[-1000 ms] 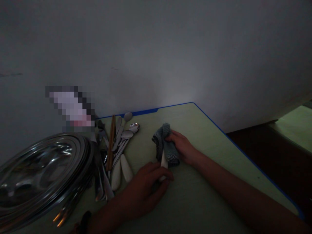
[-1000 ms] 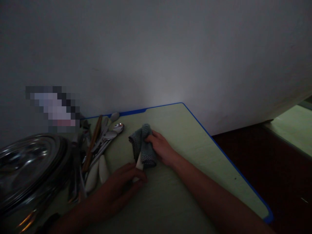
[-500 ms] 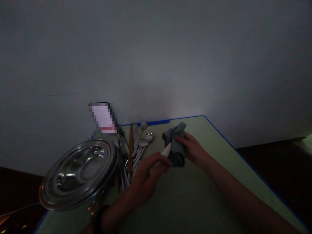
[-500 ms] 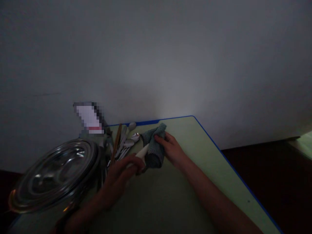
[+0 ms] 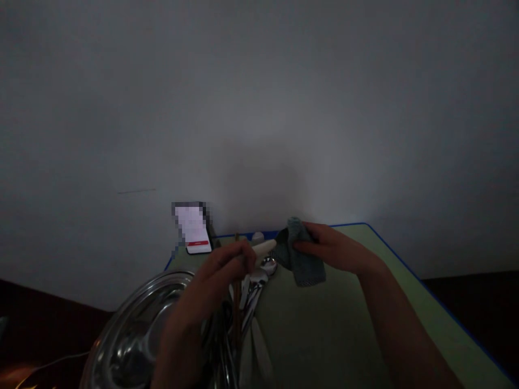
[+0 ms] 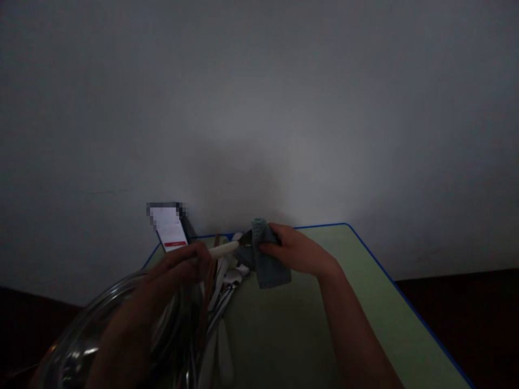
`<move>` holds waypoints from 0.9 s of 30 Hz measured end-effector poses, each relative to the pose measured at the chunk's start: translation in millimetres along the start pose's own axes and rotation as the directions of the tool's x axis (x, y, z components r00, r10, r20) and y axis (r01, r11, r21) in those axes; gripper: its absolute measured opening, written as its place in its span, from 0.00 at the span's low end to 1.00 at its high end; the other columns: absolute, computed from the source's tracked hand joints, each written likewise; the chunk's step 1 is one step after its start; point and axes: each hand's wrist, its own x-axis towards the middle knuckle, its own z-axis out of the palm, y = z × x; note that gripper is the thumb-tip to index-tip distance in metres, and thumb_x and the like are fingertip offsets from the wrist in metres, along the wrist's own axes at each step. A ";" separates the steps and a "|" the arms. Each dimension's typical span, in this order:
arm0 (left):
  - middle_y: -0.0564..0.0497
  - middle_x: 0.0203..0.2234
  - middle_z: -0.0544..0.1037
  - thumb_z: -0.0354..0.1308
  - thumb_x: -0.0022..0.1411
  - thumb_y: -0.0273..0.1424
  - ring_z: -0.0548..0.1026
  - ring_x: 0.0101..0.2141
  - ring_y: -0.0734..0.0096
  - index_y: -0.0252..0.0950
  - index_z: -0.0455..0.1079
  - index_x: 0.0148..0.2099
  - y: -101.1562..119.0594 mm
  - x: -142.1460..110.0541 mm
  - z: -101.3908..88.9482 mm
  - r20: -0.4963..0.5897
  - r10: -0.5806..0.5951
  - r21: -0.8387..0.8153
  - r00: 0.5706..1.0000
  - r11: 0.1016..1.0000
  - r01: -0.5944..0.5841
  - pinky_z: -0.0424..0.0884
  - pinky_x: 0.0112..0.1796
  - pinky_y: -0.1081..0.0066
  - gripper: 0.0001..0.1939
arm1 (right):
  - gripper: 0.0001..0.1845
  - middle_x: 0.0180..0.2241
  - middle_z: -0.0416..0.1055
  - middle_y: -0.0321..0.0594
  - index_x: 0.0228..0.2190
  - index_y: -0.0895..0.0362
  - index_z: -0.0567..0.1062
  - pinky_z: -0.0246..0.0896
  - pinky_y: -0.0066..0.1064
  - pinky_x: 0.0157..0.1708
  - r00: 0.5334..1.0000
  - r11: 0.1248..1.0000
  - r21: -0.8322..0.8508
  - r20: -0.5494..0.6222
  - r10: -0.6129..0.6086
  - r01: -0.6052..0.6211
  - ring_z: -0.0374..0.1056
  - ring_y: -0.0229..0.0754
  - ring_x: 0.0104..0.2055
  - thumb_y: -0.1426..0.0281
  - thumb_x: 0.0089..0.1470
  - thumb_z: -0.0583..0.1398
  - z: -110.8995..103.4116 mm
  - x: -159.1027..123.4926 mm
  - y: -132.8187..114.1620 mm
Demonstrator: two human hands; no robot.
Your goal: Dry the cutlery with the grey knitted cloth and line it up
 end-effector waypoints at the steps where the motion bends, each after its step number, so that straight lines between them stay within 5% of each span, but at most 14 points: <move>1: 0.57 0.22 0.65 0.48 0.58 0.30 0.62 0.26 0.75 0.37 0.64 0.27 -1.3 1.8 0.8 -0.005 -0.012 0.000 1.000 1.000 0.012 0.58 0.28 0.75 0.08 | 0.12 0.36 0.72 0.39 0.40 0.57 0.72 0.62 0.33 0.35 1.000 1.000 0.022 0.017 0.014 -0.015 0.67 0.42 0.37 0.66 0.54 0.57 -2.2 1.9 1.4; 4: 0.56 0.29 0.71 0.48 0.63 0.36 0.67 0.29 0.73 0.41 0.69 0.37 -2.3 6.2 2.8 -0.012 -0.073 0.056 0.997 0.996 0.073 0.61 0.30 0.75 0.10 | 0.15 0.37 0.73 0.38 0.43 0.55 0.71 0.63 0.33 0.37 0.998 0.988 0.147 0.048 0.051 -0.057 0.68 0.42 0.38 0.63 0.56 0.56 -6.5 5.3 2.8; 9: 0.53 0.42 0.74 0.47 0.64 0.42 0.71 0.38 0.68 0.47 0.64 0.54 -1.9 10.3 4.2 -0.138 -0.088 0.159 0.987 0.981 0.109 0.66 0.37 0.71 0.18 | 0.15 0.40 0.73 0.37 0.42 0.52 0.74 0.61 0.35 0.47 0.997 0.959 0.276 -0.029 0.077 -0.066 0.68 0.43 0.44 0.61 0.55 0.58 -4.2 9.4 3.9; 14: 0.53 0.38 0.77 0.49 0.63 0.41 0.73 0.36 0.69 0.46 0.69 0.48 -1.2 9.5 0.9 -0.160 -0.088 0.208 0.983 0.971 0.120 0.67 0.36 0.72 0.15 | 0.13 0.41 0.74 0.37 0.39 0.51 0.76 0.57 0.38 0.53 0.965 0.800 0.597 -0.175 0.195 -0.054 0.68 0.43 0.46 0.60 0.51 0.61 -1.8 11.2 5.7; 19: 0.55 0.27 0.76 0.53 0.58 0.41 0.72 0.29 0.70 0.41 0.72 0.35 8.9 -0.8 -2.6 -0.355 -0.064 0.224 0.933 0.963 0.151 0.66 0.29 0.75 0.11 | 0.16 0.45 0.73 0.38 0.40 0.51 0.76 0.49 0.41 0.58 0.951 0.640 0.768 -0.221 0.214 0.035 0.64 0.45 0.53 0.63 0.47 0.64 -4.7 4.0 2.4; 23: 0.54 0.25 0.76 0.55 0.56 0.42 0.73 0.29 0.67 0.39 0.68 0.29 17.8 -9.0 -1.8 -0.400 -0.118 0.108 0.909 0.979 0.175 0.67 0.26 0.74 0.13 | 0.17 0.50 0.70 0.40 0.44 0.52 0.74 0.45 0.42 0.59 0.993 0.684 0.729 -0.109 0.053 0.043 0.61 0.45 0.56 0.65 0.51 0.61 -8.0 -5.9 -5.5; 27: 0.53 0.25 0.77 0.55 0.55 0.40 0.72 0.27 0.68 0.38 0.66 0.25 27.5 -11.6 1.0 -0.439 -0.038 0.108 0.898 0.990 0.094 0.66 0.24 0.74 0.12 | 0.17 0.50 0.70 0.37 0.47 0.50 0.72 0.49 0.42 0.57 0.999 0.854 0.519 0.042 0.007 -0.028 0.62 0.44 0.54 0.66 0.54 0.57 -11.8 -15.4 -16.8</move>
